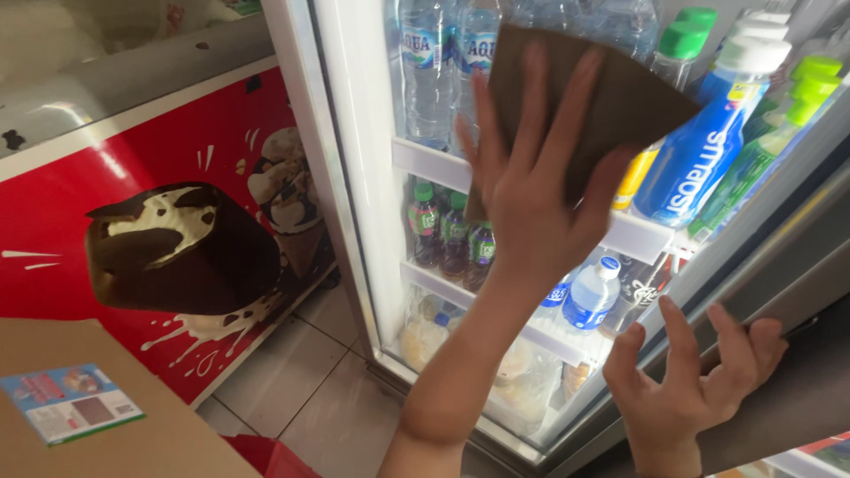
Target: The person uses a barcode scanner to scan several snack packages and places them on a shelf. Then the person uses a cloth to wipe the interior glass door and shelves of a commercial refrigerator, moving items aside as needed.
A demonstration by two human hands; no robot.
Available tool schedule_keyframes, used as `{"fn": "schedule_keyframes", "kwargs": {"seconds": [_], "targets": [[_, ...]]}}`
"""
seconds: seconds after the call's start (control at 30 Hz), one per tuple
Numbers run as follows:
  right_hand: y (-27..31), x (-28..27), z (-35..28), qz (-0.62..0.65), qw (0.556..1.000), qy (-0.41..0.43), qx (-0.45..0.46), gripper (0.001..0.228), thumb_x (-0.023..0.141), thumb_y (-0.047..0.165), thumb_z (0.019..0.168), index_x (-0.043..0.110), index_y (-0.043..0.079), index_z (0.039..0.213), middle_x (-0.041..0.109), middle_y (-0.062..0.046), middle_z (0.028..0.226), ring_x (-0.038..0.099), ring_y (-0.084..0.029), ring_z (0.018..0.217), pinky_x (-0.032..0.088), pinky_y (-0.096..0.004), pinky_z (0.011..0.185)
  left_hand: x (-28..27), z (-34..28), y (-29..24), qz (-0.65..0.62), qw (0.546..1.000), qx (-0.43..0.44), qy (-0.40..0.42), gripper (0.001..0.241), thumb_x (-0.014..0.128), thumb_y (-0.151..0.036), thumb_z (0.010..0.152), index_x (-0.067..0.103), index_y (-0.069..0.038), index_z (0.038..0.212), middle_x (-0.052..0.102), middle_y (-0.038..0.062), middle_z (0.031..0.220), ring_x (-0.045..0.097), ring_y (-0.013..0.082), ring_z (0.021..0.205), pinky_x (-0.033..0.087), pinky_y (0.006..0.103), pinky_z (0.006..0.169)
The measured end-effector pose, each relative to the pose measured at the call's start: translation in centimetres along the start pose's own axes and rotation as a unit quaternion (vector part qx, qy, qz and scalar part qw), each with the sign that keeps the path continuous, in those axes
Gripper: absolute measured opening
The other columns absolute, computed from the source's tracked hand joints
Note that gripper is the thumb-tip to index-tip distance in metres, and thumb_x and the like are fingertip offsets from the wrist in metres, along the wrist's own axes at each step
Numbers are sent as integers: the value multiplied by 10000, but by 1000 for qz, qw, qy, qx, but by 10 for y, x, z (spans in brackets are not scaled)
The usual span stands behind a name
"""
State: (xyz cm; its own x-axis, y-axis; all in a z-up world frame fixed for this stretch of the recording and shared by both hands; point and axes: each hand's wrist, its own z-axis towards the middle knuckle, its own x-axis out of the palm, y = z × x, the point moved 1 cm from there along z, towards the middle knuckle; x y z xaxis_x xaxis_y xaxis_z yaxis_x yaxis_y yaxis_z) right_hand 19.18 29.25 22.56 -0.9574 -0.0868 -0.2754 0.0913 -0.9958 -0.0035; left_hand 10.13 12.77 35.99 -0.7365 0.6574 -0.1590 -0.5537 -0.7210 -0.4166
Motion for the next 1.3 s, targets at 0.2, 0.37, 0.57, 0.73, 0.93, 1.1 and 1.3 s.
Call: {"fn": "schedule_keyframes", "kwargs": {"seconds": [0.2,0.37,0.57,0.73,0.93,1.1,1.3], "targets": [[-6,6,-11,-26,1000,-9,-14,353,705,242,883,820,19,1131,496,-204,1397,250,-401,1563,257,-637,1280,6,-49,11,-82,993,83,-13,415,708,-320,1042,637,-294,1450,444,46,1670,380,414,1525,341,547,1261],[-2,2,-6,-6,1000,-15,-8,350,702,240,894,814,41,1159,500,-189,1406,291,-373,1571,270,-602,1302,-1,-135,69,-50,998,27,1,418,582,-119,963,652,-90,1374,510,194,1568,301,531,1536,258,645,1260],[6,-1,-1,2,999,-33,17,341,693,235,874,792,51,1143,547,-162,1399,362,-384,1533,276,-588,1324,-4,-38,58,-132,989,-36,-53,540,570,-98,1027,449,-67,1552,317,208,1683,196,511,1590,202,595,1300],[5,2,0,2,998,-62,6,364,695,207,884,797,36,1189,576,-176,1382,380,-355,1513,279,-563,1302,11,73,-23,-93,986,122,-61,549,595,-103,1062,433,-253,1565,365,0,1666,233,361,1615,196,559,1304],[5,7,-2,43,995,-80,44,380,660,220,901,757,0,1196,594,-165,1385,394,-327,1534,284,-549,1311,9,25,-36,-38,913,403,53,459,596,-177,1161,510,-348,1578,434,-58,1670,374,302,1607,323,500,1313],[6,6,-2,37,996,-78,35,357,687,242,898,758,21,1168,585,-163,1382,382,-342,1518,278,-547,1313,-22,11,43,-59,913,395,89,486,649,-188,1062,538,-290,1525,498,-57,1605,421,249,1547,275,535,1315],[13,2,-1,51,995,-72,53,340,690,217,879,737,20,1153,531,-167,1388,397,-365,1513,334,-593,1306,-9,77,25,-58,976,209,-26,558,654,-194,1062,467,-241,1586,381,-68,1656,274,357,1599,189,578,1343]]}}
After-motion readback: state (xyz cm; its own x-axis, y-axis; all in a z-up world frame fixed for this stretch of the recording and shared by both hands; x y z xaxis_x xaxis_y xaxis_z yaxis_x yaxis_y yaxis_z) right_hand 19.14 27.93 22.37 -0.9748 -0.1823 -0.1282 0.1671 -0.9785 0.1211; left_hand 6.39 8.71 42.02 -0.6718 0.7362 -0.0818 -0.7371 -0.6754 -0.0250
